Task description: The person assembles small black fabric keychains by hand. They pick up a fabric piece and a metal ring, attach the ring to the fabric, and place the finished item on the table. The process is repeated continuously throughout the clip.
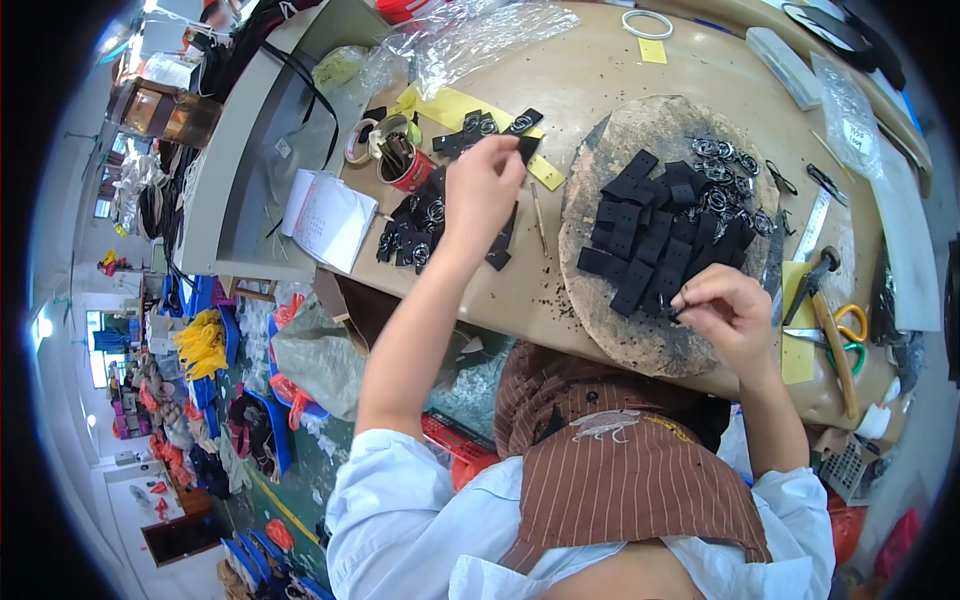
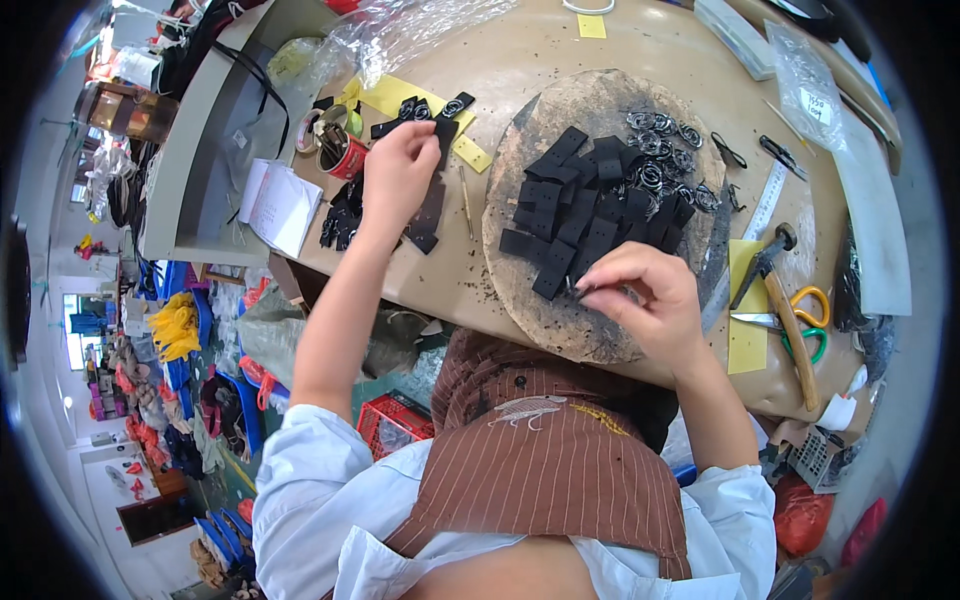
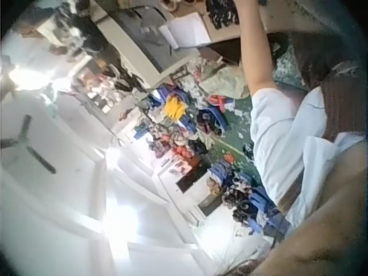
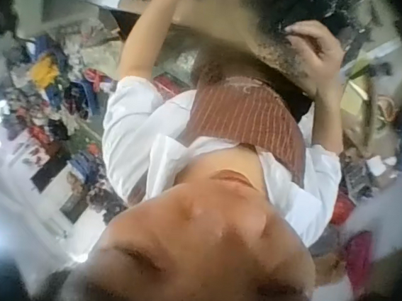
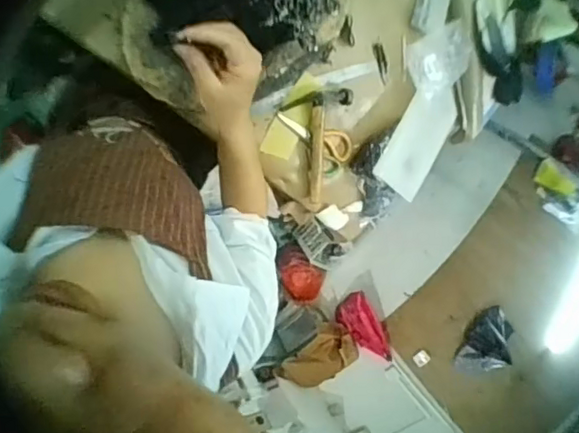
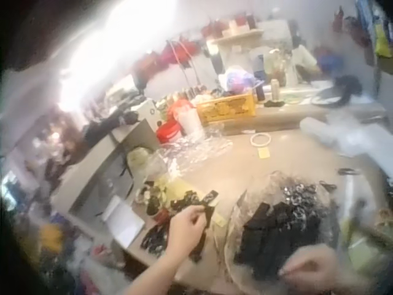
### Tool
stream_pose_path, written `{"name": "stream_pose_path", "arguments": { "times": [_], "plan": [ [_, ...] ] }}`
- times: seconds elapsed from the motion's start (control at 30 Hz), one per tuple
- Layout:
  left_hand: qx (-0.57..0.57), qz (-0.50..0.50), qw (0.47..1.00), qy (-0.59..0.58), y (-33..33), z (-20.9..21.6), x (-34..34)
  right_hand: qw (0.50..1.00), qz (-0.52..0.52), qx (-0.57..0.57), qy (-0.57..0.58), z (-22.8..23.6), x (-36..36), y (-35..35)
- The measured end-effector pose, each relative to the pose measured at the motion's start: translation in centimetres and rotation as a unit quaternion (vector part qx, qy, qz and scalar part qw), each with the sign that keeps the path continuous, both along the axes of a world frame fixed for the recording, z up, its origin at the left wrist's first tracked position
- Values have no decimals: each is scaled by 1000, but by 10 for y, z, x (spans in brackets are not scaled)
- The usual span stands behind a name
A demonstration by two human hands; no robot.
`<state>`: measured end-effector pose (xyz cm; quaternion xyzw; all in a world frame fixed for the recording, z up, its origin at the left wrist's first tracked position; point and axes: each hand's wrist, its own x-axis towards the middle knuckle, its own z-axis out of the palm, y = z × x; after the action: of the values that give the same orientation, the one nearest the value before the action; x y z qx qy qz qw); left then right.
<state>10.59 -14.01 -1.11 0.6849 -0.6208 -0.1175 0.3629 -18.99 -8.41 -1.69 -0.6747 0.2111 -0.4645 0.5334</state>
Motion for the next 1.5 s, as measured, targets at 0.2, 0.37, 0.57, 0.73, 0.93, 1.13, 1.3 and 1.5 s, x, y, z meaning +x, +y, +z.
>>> {"name": "stream_pose_path", "arguments": {
  "times": [0.2, 0.37, 0.57, 0.73, 0.93, 1.13, 1.3, 1.5],
  "plan": [
    [-60, 23, 993, 100, 21, -33, -21, 999, 11, -31, 23, 24, 19, 9],
    [-10, -20, 889, 458, 44, -16, -21, 996, -34, 84, 11, 19, 13, 23],
    [129, -142, 783, 591, 115, 33, -87, 993, 35, -106, 46, 44, 17, 18],
    [105, -175, 792, 575, 128, 36, -94, 998, 8, -55, 37, 36, 18, 20],
    [144, -191, 829, 506, 131, 38, -94, 996, -2, -53, 66, 38, 18, 21],
    [153, -193, 816, 524, 139, 16, -98, 994, -51, -33, 92, 26, 21, 26],
    [140, -160, 815, 538, 142, 21, -105, 989, -63, -32, 130, 29, 20, 29],
    [118, -189, 812, 540, 151, 16, -108, 990, -56, 93, 94, 29, 19, 38]
  ]
}}
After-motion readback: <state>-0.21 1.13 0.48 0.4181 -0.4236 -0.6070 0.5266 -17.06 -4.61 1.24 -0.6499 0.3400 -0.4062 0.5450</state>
